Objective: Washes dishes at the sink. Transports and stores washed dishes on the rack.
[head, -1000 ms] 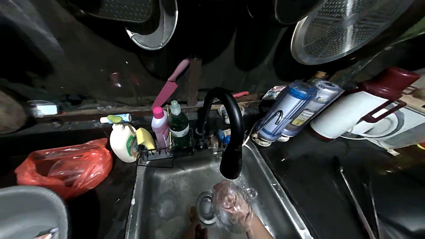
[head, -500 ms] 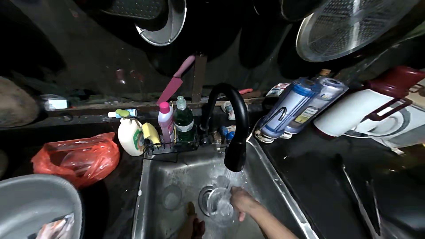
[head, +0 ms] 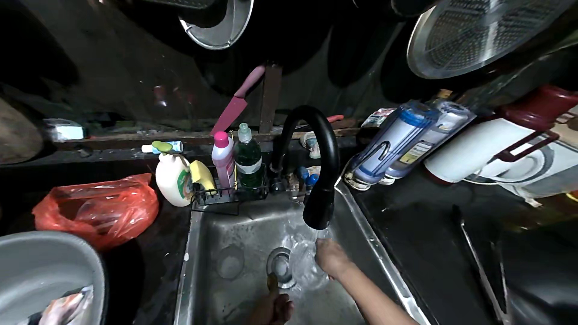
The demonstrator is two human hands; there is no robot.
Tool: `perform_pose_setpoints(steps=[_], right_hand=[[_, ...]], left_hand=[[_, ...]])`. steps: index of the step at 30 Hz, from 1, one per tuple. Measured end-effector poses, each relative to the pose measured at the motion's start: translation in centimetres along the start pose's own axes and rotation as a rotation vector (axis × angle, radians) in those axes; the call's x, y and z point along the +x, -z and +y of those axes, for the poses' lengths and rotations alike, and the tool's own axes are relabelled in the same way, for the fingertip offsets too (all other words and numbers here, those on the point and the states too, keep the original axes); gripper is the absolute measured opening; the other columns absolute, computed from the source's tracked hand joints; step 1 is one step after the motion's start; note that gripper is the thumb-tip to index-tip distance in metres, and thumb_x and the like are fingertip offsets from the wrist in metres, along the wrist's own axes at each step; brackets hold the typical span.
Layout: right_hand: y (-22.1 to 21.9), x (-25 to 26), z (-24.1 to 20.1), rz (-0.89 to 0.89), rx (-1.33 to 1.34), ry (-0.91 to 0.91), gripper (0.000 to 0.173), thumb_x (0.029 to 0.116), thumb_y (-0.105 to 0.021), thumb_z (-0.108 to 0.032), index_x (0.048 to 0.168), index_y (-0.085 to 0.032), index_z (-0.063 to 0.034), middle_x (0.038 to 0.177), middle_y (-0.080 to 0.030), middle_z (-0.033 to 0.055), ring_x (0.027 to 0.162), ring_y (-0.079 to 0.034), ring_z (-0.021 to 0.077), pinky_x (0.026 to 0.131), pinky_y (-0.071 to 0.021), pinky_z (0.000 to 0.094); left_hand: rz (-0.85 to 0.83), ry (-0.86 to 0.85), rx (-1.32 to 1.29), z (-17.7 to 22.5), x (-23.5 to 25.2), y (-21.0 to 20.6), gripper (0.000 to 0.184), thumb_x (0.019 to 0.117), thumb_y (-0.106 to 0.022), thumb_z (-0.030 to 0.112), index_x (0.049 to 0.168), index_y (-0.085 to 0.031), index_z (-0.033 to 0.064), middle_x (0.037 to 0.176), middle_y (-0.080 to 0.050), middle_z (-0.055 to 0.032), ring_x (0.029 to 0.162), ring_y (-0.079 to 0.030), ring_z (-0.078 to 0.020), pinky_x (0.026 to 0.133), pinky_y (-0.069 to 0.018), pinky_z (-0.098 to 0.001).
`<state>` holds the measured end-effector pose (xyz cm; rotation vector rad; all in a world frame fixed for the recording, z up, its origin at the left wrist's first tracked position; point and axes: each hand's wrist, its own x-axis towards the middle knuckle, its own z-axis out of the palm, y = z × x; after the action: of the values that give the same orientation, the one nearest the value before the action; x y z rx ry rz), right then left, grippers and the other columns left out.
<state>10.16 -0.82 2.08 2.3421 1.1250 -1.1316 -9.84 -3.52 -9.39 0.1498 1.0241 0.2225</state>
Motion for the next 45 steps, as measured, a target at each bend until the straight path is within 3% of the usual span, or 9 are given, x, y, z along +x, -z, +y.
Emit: perform_pose_setpoints(steps=[9, 12, 16, 21, 23, 28, 34, 39, 45], right_hand=[[-3.1, 4.7, 3.8, 0.004, 0.696, 0.311, 0.045, 0.1028, -0.053, -0.006, 0.147, -0.048, -0.0044, 0.11, -0.068, 0.0187, 0.077, -0.072, 0.0262, 0.072, -0.0623, 0.0435], [-6.5, 5.3, 2.5, 0.103, 1.232, 0.457, 0.019, 0.0963, -0.054, 0.005, 0.115, -0.058, 0.0021, 0.092, -0.069, 0.0083, 0.07, -0.068, 0.0148, 0.066, -0.0608, 0.034], [-8.1, 5.7, -0.4, 0.021, 1.476, 0.51, 0.036, 0.1094, -0.043, -0.019, 0.141, -0.053, -0.0035, 0.122, -0.067, 0.0095, 0.106, -0.066, 0.0141, 0.09, -0.0573, 0.031], [-7.5, 6.9, -1.5, -0.132, 1.85, 0.62, 0.031, 0.1096, -0.042, -0.023, 0.127, -0.06, -0.0044, 0.107, -0.072, 0.0085, 0.094, -0.071, 0.0175, 0.078, -0.0608, 0.0332], [-7.3, 7.9, -0.3, -0.1, 1.801, 0.612, 0.032, 0.1105, -0.04, -0.024, 0.129, -0.058, -0.0057, 0.106, -0.071, 0.0058, 0.092, -0.069, 0.0133, 0.078, -0.0597, 0.0297], [-5.9, 5.4, 2.0, 0.269, 1.544, 0.341, 0.03, 0.1017, -0.051, 0.002, 0.131, -0.056, 0.0058, 0.106, -0.068, 0.0123, 0.082, -0.066, 0.013, 0.072, -0.0569, 0.0304], [-4.9, 5.3, 3.4, 0.067, 1.067, -0.03, 0.031, 0.1078, -0.049, -0.013, 0.135, -0.056, 0.0011, 0.108, -0.068, 0.022, 0.077, -0.073, 0.0283, 0.068, -0.0629, 0.0429], [-4.2, 4.0, 3.3, -0.092, 0.83, -0.105, 0.032, 0.1087, -0.046, -0.019, 0.133, -0.053, 0.001, 0.1, -0.069, 0.0206, 0.074, -0.074, 0.0272, 0.069, -0.0632, 0.0417], [-1.4, 2.5, 6.6, -0.019, 0.627, 0.202, 0.064, 0.106, -0.042, -0.058, 0.146, -0.054, -0.0103, 0.134, -0.064, 0.016, 0.112, -0.068, 0.0329, 0.093, -0.0558, 0.0538]], left_hand=[[-0.07, 0.019, 0.067, -0.5, 1.7, -1.3, 0.026, 0.1106, -0.035, 0.018, 0.11, -0.055, 0.0021, 0.079, -0.064, -0.0041, 0.054, -0.057, -0.0047, 0.044, -0.0427, -0.0158], [-0.017, 0.006, 0.13, -0.2, 1.1, -3.8, 0.024, 0.1104, -0.036, 0.017, 0.114, -0.053, 0.001, 0.084, -0.061, -0.0056, 0.061, -0.057, -0.0072, 0.052, -0.0471, -0.0186], [0.015, -0.059, 0.083, -0.3, 3.4, -5.5, 0.025, 0.1093, -0.043, 0.015, 0.128, -0.05, -0.0002, 0.101, -0.064, -0.0127, 0.082, -0.065, -0.0178, 0.072, -0.0571, -0.0322], [0.003, -0.288, 0.624, 1.6, 1.6, -8.8, 0.029, 0.1095, -0.035, 0.005, 0.134, -0.047, -0.0057, 0.108, -0.057, -0.011, 0.09, -0.056, -0.0128, 0.081, -0.0507, -0.0281], [0.103, -0.148, 0.552, 4.1, -1.4, -11.4, 0.034, 0.1109, -0.032, 0.006, 0.14, -0.047, -0.0052, 0.119, -0.058, -0.0157, 0.099, -0.056, -0.0173, 0.092, -0.0469, -0.0317], [-0.005, -0.277, 0.065, 3.6, 4.8, -5.5, 0.042, 0.1131, -0.029, 0.034, 0.09, -0.053, 0.0087, 0.062, -0.054, -0.0007, 0.044, -0.046, -0.0063, 0.04, -0.0377, -0.0189], [0.079, -0.309, 0.342, 5.1, 3.7, -4.1, 0.06, 0.1077, -0.034, 0.056, 0.151, -0.047, 0.0166, 0.144, -0.057, -0.0139, 0.109, -0.063, -0.0225, 0.075, -0.0483, -0.0335], [0.04, -0.354, 0.519, 3.9, 3.9, -4.0, 0.064, 0.0998, -0.064, 0.039, 0.152, -0.037, 0.0123, 0.115, -0.061, -0.0151, 0.069, -0.053, -0.0141, 0.056, -0.0444, -0.0291], [-0.027, -0.329, 0.416, 4.8, 3.7, -2.8, 0.034, 0.1077, -0.045, 0.027, 0.137, -0.051, 0.0109, 0.087, -0.061, -0.0068, 0.051, -0.045, -0.0088, 0.042, -0.0344, -0.0226]])
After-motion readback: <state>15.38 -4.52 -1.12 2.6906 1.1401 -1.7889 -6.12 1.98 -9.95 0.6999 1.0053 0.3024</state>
